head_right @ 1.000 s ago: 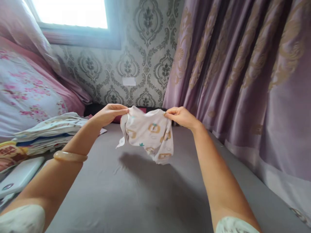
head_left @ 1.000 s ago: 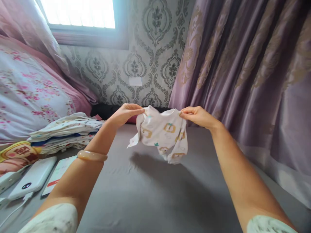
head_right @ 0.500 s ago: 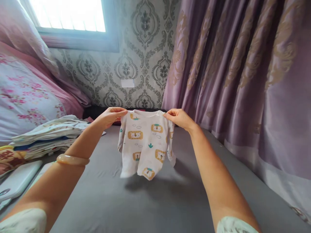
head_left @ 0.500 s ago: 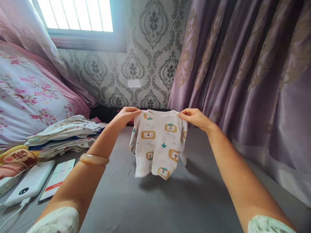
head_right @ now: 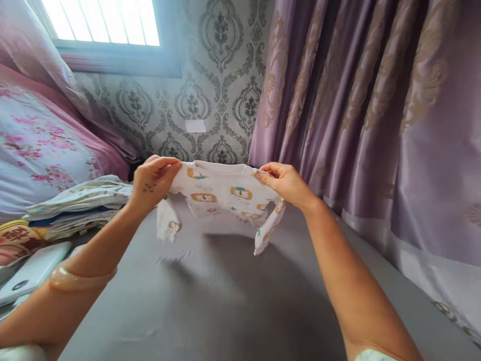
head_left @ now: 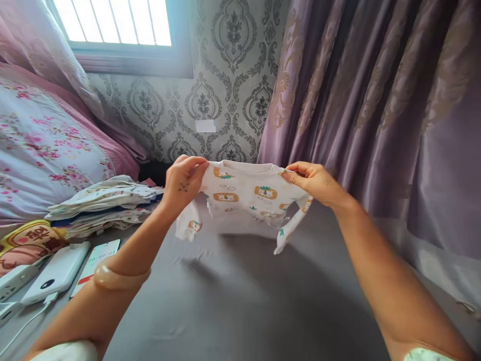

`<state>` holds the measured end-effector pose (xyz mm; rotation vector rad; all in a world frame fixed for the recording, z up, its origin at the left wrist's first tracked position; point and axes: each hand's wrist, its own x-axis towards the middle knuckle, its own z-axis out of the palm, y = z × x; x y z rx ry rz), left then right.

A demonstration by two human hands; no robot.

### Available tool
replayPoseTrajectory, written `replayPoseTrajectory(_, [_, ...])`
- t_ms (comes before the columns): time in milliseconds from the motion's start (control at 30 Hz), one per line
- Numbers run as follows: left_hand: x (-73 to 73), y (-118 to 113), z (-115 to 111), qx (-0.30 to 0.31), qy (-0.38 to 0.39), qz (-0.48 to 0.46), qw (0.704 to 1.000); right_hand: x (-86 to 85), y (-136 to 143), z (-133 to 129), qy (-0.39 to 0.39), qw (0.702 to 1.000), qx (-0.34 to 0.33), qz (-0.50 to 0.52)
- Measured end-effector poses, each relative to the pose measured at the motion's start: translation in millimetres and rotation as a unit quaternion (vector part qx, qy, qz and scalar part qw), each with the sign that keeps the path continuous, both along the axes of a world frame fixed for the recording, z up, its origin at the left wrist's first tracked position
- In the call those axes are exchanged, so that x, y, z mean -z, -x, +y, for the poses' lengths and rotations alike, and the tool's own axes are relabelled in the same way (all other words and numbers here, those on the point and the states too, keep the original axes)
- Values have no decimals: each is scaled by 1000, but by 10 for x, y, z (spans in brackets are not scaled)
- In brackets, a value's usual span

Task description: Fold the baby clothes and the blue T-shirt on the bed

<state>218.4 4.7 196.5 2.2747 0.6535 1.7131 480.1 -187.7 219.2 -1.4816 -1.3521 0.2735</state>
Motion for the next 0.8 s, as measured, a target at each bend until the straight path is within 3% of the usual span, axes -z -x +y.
replayPoseTrajectory(100, [-226, 230, -278, -14, -29, -9, 999, -229, 156, -271, 30, 999, -3, 38])
replayPoseTrajectory(200, [-431, 345, -386, -15, -27, 10, 999, -398, 209, -387, 54, 996, 2, 70])
replayPoseTrajectory(267, [-456, 347, -318, 12, 23, 52, 998, -398, 172, -346, 82, 993, 1, 80])
replayPoseTrajectory(333, [-340, 292, -157, 46, 89, 113, 989, -263, 81, -222, 123, 989, -8, 82])
replayPoseTrajectory(400, [-79, 187, 46, 69, 141, 169, 973, 14, -50, -43, 171, 982, -19, 76])
replayPoseTrajectory(500, [494, -32, 311, 90, 210, 254, 940, 618, -255, 251, 218, 975, -28, 33])
replayPoseTrajectory(633, [1276, -327, 472, 43, 219, 327, 918, 1438, -384, 531, 242, 966, 39, -80])
replayPoseTrajectory(700, [1582, -434, 506, 23, 195, 352, 915, 1730, -376, 594, 263, 950, 79, -149])
replayPoseTrajectory(800, [1903, -527, 564, 0, 132, 377, 917, 1984, -333, 619, 281, 928, 108, -220])
